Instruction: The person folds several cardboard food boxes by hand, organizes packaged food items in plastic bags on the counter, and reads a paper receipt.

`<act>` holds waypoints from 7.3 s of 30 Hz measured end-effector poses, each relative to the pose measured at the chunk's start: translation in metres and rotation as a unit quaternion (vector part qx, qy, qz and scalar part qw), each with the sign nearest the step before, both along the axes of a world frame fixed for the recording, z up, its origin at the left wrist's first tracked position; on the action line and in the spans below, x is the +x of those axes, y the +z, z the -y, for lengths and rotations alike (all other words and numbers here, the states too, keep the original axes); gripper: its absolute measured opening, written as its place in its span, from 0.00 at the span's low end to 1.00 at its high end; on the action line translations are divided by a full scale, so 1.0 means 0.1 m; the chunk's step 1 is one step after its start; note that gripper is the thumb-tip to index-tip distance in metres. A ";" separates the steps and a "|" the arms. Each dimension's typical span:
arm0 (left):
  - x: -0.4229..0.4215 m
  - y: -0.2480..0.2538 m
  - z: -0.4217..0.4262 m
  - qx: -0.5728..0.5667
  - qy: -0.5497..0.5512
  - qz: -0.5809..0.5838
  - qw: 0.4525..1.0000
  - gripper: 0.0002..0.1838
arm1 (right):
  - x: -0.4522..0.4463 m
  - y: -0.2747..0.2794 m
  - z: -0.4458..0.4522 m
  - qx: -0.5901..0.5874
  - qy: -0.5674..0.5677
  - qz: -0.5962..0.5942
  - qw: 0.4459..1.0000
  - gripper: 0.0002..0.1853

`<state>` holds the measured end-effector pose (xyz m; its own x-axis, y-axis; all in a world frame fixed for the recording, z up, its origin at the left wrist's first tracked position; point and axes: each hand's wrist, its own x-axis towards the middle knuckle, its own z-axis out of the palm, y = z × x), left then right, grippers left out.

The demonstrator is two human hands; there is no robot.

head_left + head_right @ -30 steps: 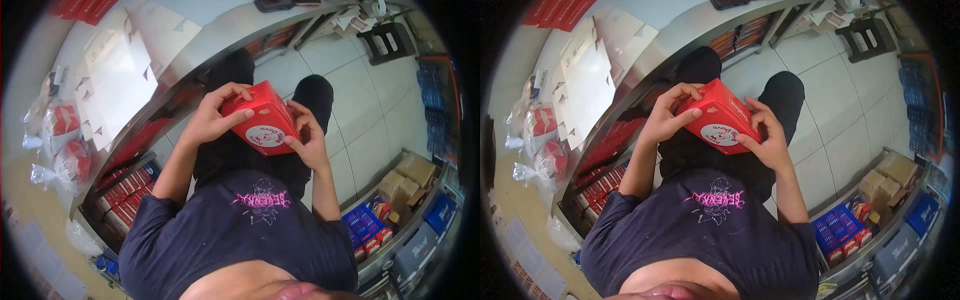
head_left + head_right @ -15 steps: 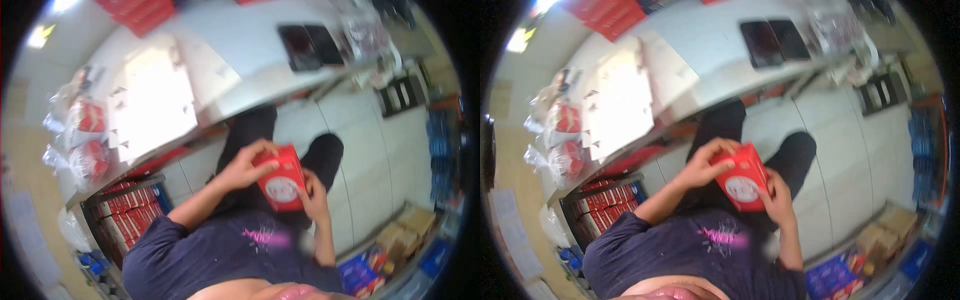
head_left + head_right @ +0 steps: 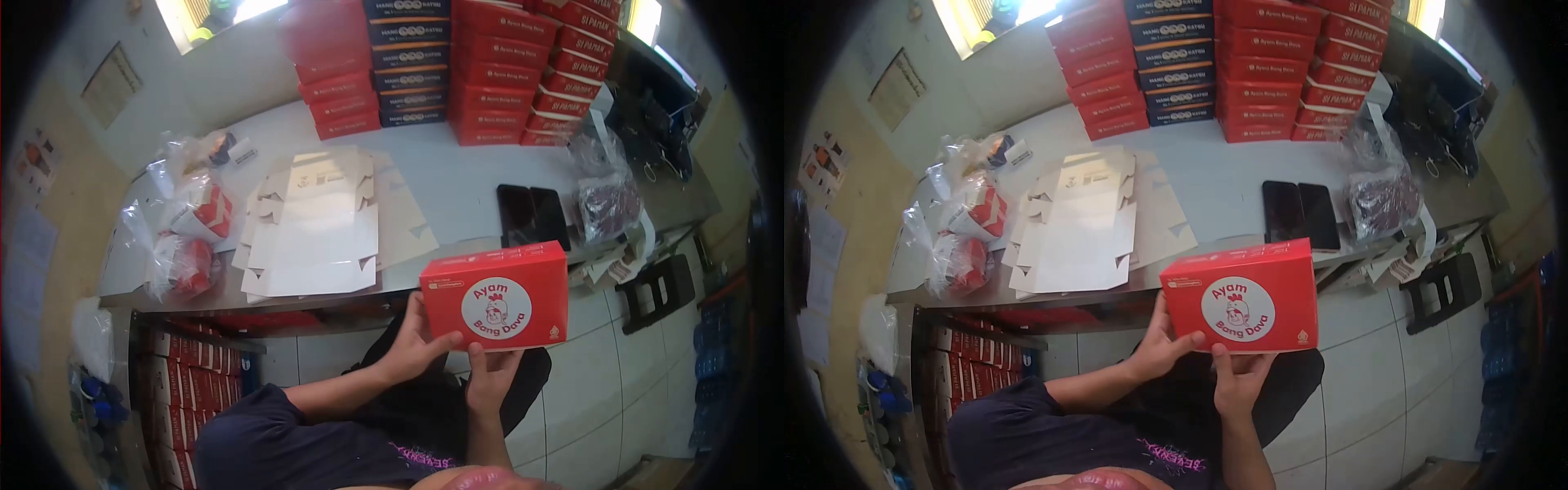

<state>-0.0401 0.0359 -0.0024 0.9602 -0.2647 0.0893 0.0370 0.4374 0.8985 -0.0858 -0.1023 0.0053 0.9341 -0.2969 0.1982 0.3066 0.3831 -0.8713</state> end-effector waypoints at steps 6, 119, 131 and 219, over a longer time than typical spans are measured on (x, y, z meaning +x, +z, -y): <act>1.01 0.94 -1.02 0.117 0.275 0.156 0.941 0.34 | 0.08 -0.28 0.22 -0.002 0.102 -0.045 0.994 0.18; 0.75 1.80 -1.20 -0.004 0.329 0.293 0.898 0.29 | -0.02 0.07 0.20 -0.346 0.017 0.026 0.938 0.28; 0.31 0.78 0.51 -0.117 0.040 0.080 0.989 0.25 | -0.57 0.54 0.69 -0.544 -0.157 0.170 0.806 0.33; 0.29 0.43 0.54 0.091 -0.136 0.029 0.986 0.18 | -0.87 0.27 0.84 -0.650 -0.228 0.066 0.722 0.10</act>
